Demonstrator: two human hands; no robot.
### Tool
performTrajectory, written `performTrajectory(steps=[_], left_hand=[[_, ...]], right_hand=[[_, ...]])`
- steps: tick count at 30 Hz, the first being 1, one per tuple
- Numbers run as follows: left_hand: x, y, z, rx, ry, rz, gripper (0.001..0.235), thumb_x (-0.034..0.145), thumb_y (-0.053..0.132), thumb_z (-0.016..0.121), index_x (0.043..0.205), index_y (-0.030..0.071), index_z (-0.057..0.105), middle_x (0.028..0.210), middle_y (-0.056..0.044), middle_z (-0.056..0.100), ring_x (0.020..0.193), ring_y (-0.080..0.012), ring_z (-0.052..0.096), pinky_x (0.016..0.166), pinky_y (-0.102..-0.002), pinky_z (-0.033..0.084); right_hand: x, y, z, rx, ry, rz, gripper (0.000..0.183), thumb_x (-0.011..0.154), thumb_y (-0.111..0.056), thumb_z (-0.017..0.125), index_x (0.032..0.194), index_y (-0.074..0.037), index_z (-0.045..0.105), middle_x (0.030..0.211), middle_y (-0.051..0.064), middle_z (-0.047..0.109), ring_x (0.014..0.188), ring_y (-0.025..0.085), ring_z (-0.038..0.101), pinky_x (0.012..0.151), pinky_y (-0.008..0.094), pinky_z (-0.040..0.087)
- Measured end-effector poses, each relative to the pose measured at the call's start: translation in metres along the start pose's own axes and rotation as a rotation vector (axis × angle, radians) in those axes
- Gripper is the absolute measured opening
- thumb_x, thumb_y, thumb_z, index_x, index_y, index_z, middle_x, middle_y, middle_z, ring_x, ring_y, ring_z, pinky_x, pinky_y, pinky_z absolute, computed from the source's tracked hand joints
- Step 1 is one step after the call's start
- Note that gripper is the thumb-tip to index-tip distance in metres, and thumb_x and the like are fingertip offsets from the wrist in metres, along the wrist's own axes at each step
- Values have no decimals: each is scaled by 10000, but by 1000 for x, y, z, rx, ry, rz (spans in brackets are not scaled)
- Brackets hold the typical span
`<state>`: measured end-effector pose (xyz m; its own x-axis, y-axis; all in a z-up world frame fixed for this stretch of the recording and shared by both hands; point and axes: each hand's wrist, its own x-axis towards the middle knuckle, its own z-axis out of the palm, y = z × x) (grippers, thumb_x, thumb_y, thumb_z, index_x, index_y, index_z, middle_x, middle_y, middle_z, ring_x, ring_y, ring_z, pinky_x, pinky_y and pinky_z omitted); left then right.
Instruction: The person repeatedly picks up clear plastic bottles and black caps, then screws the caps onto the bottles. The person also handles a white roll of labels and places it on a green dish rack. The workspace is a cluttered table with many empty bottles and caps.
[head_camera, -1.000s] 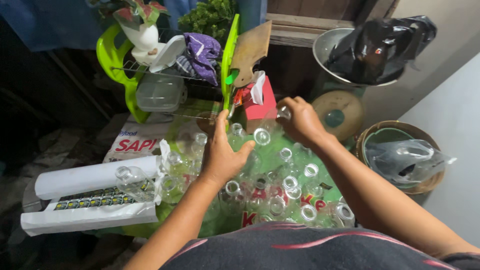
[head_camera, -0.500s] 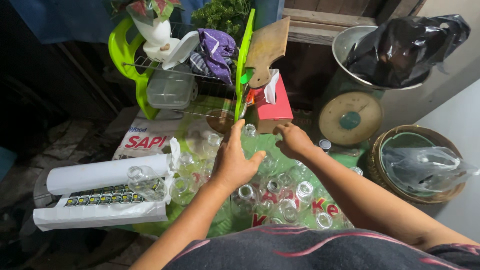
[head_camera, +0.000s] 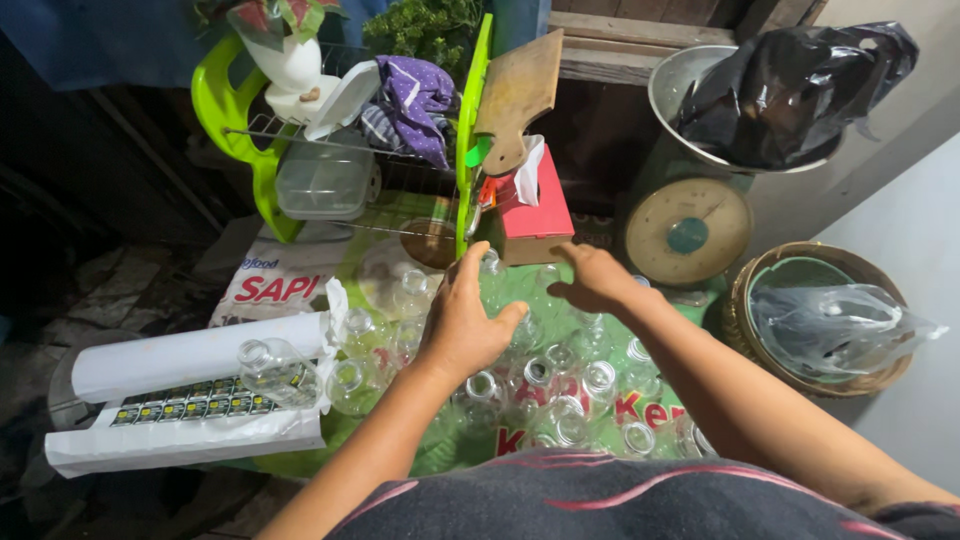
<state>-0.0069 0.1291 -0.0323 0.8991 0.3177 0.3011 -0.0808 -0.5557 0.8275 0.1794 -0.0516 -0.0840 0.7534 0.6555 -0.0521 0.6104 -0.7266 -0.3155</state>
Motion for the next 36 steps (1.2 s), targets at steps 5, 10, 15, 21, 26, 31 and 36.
performTrajectory(steps=[5, 10, 15, 21, 26, 31, 36], left_hand=[[0, 3, 3, 0, -25, -15, 840, 754, 234, 823, 1462, 38, 417, 1429, -261, 532, 1324, -420, 521, 1082, -465, 436], [3, 11, 13, 30, -41, 9, 823, 747, 235, 831, 1441, 35, 436, 1431, -250, 526, 1328, -419, 505, 1076, -470, 425], [2, 18, 21, 39, -78, -2, 777, 751, 240, 818, 1414, 37, 469, 1382, -227, 561, 1296, -399, 535, 1065, -456, 442], [1, 29, 27, 40, -114, 7, 711, 747, 239, 820, 1364, 48, 523, 1364, -210, 584, 1271, -388, 558, 1047, -448, 460], [11, 53, 44, -14, -114, 128, 744, 739, 258, 846, 1372, 39, 521, 1344, -205, 608, 1274, -381, 580, 1056, -446, 475], [17, 90, 64, 37, -94, 312, 940, 656, 303, 930, 1414, 24, 451, 1367, -214, 565, 1294, -417, 531, 1066, -488, 427], [8, 113, 73, 137, -169, 329, 1135, 536, 354, 987, 1446, 54, 378, 1370, -173, 551, 1267, -406, 525, 1014, -527, 396]], right_hand=[[-24, 8, -35, -222, -34, 370, 611, 767, -410, 819, 1336, -285, 634, 1339, 86, 634, 1258, 328, 587, 1023, 526, 454], [-35, 41, -32, -178, -159, 533, 506, 749, -384, 816, 1229, -255, 726, 1238, 86, 698, 1195, 324, 653, 986, 469, 539], [-46, 75, 10, -120, 14, 444, 474, 725, -297, 827, 1181, -200, 737, 1152, 162, 692, 1098, 365, 680, 931, 463, 556], [-54, 77, -10, -81, 286, 285, 395, 679, -231, 879, 1029, -110, 742, 1012, 215, 657, 964, 433, 661, 833, 506, 547], [-76, 45, -113, -9, 328, 167, 388, 723, -269, 863, 1041, -89, 735, 974, 180, 745, 918, 357, 720, 825, 441, 564], [-122, -3, -197, 176, 304, 114, 466, 770, -357, 871, 1114, -75, 733, 986, 99, 754, 887, 189, 698, 784, 352, 537], [-150, -24, -213, 473, 161, 180, 419, 817, -317, 800, 1139, -61, 721, 958, 36, 760, 854, 100, 689, 763, 290, 563]])
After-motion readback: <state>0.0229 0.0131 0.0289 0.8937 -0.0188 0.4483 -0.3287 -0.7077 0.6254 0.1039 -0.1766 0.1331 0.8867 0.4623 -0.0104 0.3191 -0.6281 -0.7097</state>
